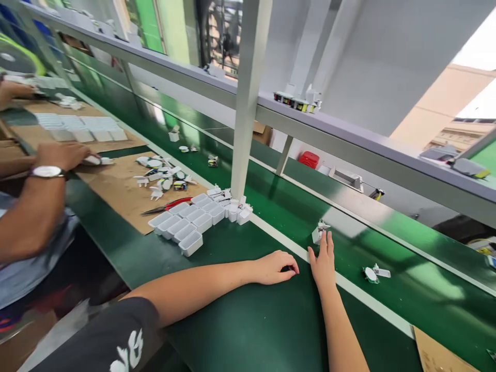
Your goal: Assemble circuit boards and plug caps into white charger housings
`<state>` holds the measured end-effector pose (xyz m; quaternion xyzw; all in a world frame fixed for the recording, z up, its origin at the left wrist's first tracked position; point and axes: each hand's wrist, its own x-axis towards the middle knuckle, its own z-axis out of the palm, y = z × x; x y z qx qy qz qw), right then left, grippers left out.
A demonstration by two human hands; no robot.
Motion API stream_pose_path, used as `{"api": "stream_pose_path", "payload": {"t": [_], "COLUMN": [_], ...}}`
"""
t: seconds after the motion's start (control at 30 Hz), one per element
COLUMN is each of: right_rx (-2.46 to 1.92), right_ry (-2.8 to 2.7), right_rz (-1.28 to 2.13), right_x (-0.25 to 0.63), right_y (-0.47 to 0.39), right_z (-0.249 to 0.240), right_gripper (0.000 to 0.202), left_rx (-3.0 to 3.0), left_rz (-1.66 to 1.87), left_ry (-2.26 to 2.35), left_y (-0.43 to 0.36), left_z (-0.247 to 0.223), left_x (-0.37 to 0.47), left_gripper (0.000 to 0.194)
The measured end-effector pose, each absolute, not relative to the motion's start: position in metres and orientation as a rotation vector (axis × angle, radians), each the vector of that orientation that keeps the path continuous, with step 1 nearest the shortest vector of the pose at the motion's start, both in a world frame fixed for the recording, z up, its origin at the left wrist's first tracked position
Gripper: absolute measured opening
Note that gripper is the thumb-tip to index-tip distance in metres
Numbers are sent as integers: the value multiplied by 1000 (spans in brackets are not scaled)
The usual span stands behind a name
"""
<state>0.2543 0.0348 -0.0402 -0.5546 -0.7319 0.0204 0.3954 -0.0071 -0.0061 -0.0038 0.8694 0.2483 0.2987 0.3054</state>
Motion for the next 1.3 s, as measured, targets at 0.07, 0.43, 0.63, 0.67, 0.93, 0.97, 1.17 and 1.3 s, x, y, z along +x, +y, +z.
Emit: {"api": "stream_pose_path", "payload": {"t": [0.07,0.43,0.63,0.67,0.93,0.97,1.17,1.3], "right_rx": [-1382,-1336,-1327,-1326,-1351,-1353,-1340,-1321], "right_ry": [-1917,-1883,-1890,-1881,-1848,-1854,-1874,-1868], "right_rz": [80,293,399,419,475,473,481,491], "right_x": [255,267,257,255,250,249,245,244], "right_y": [31,34,36,35,27,26,24,23], "right_z": [-43,-55,-55,-55,-52,-51,-46,-45], "right_gripper": [78,64,48,47,39,39,38,38], "left_rx": [2334,2536,2804,2861,3126,3136,3078,2978], "left_rz": [798,831,700,664,565,567,702,703], "left_ry": [673,1027,1616,1704,1752,1742,1678,1224], "left_y": [-14,-60,-82,-86,-86,-84,-73,-59], "left_z": [-3,64,86,82,47,44,35,32], "left_x": [-8,-134,-259,-272,-298,-296,-258,-191], "left_gripper": [15,29,27,25,23,21,17,13]}}
